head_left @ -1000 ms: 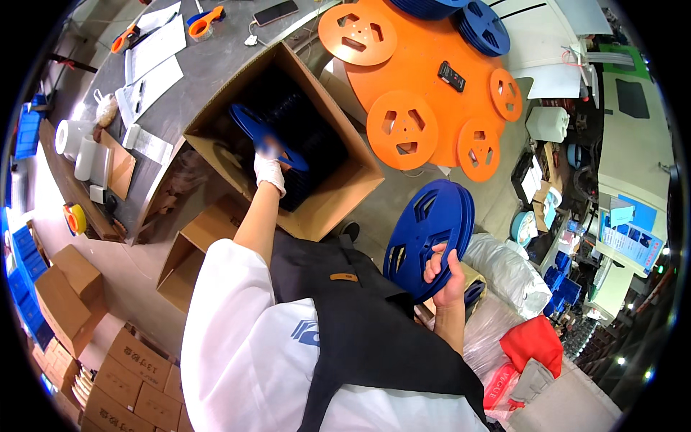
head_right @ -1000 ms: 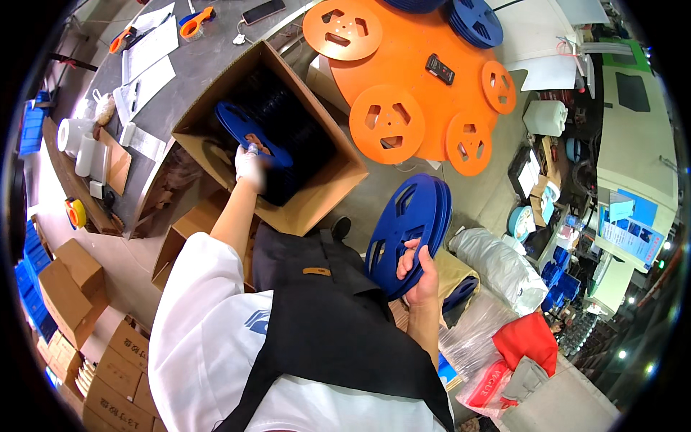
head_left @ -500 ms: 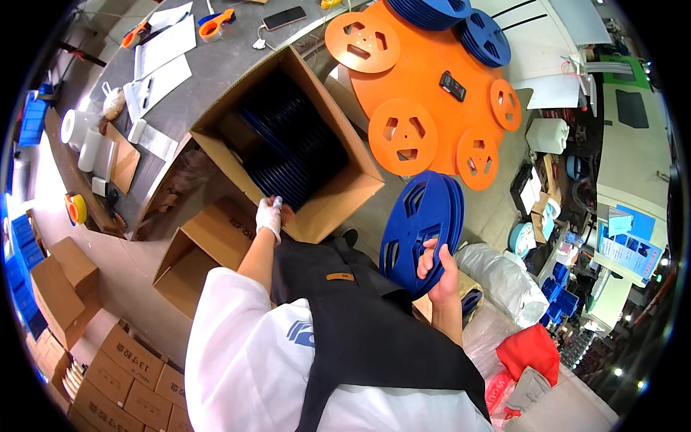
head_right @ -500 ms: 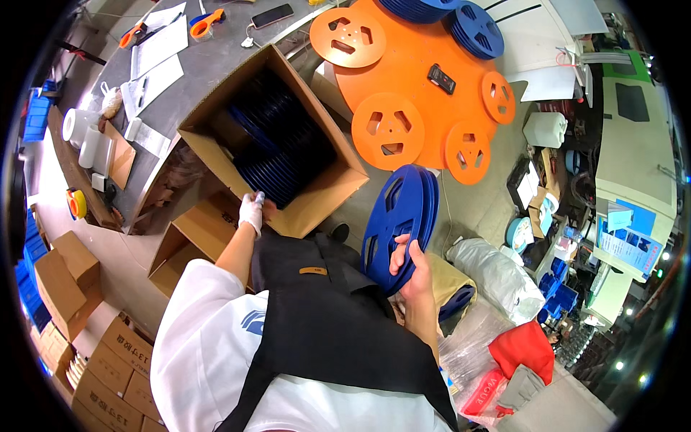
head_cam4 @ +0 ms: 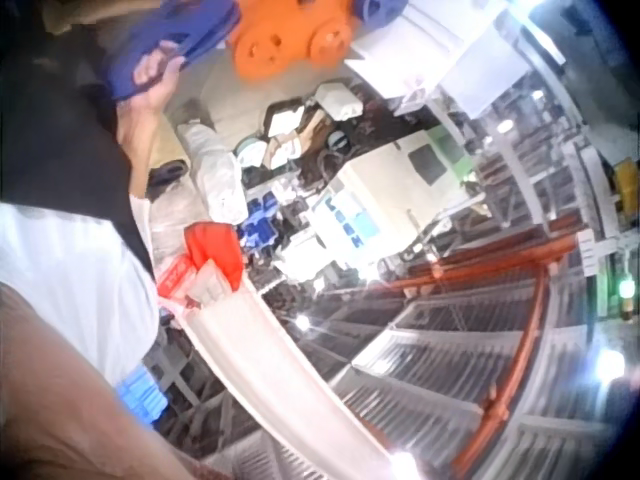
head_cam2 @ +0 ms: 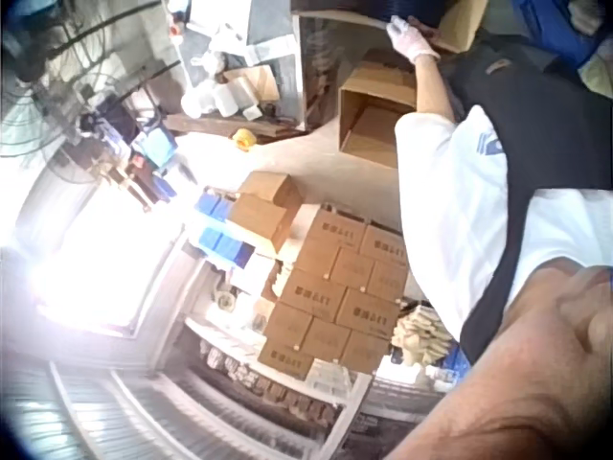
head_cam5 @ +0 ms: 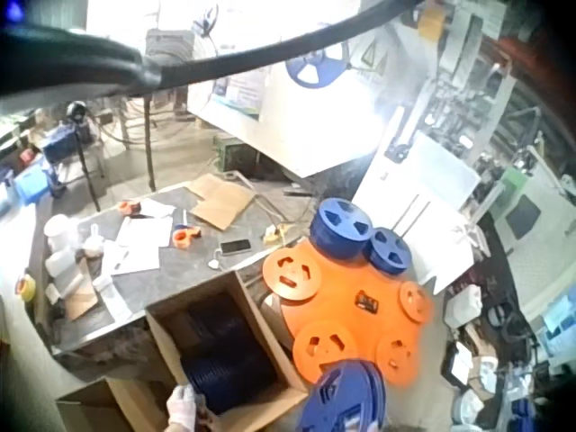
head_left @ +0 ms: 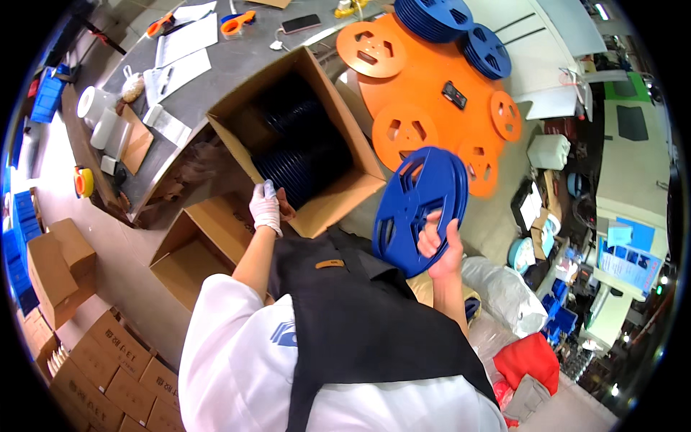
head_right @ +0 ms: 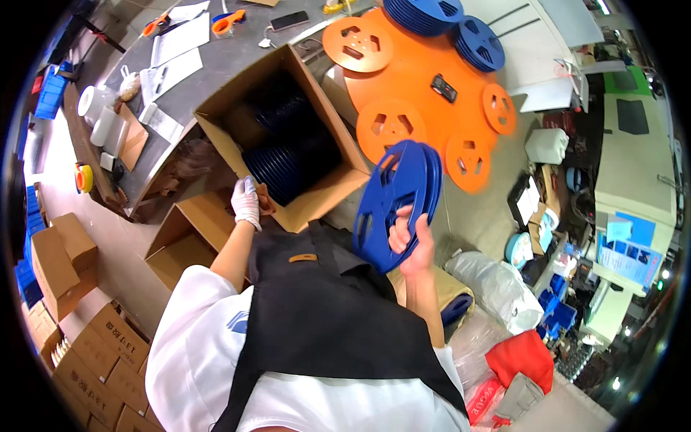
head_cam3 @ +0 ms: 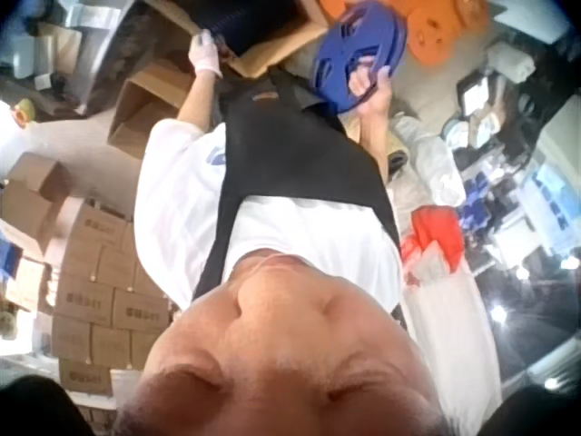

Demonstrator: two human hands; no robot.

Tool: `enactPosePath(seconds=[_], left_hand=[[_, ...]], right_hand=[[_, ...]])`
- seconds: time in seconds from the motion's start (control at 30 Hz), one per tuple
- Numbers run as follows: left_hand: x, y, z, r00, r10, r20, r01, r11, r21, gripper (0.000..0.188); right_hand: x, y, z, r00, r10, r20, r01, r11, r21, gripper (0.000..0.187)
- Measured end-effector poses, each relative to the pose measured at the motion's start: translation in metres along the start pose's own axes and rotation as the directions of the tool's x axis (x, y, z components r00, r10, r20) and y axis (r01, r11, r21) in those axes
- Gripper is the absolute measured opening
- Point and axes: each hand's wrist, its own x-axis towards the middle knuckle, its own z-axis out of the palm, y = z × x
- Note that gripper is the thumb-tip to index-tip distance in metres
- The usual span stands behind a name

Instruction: The person wipes blue plastic reels with a cloth and places them into a cardboard box.

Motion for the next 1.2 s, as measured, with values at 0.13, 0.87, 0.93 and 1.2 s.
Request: enactPosePath(seconds=[0.13,0.87,0.93,1.2], left_hand=[[-0.024,0.056,0.003,0.924,0.174,0.341,-0.103,0.971,-0.217,0.038],[-0.087,0.135,-0.037,0.567,0.507,0.649,-0.32,0.862,-0.394,0.019],[-0.086,0.128,-0.045,0.665,0.262,0.699,0.24,0.811,-0.533,0.02],[-0.078,0.077,-0.083,0.632,0.015,0.775,0.684,0.46,-0.567,0.029]], right_hand=[[0.001,-0.033,-0.003,0.979,-0.121,0.165,0.09,0.979,0.181,0.053],[0.04,-0.09,0.032,0.997,-0.046,0.062,0.062,0.952,-0.301,0.071],[0.039,-0.082,0.008,0.996,-0.052,0.078,0.072,0.959,-0.274,0.056],[0.008,-0.074,0.001,0.862,-0.366,-0.349,0.13,0.827,-0.548,0.028]])
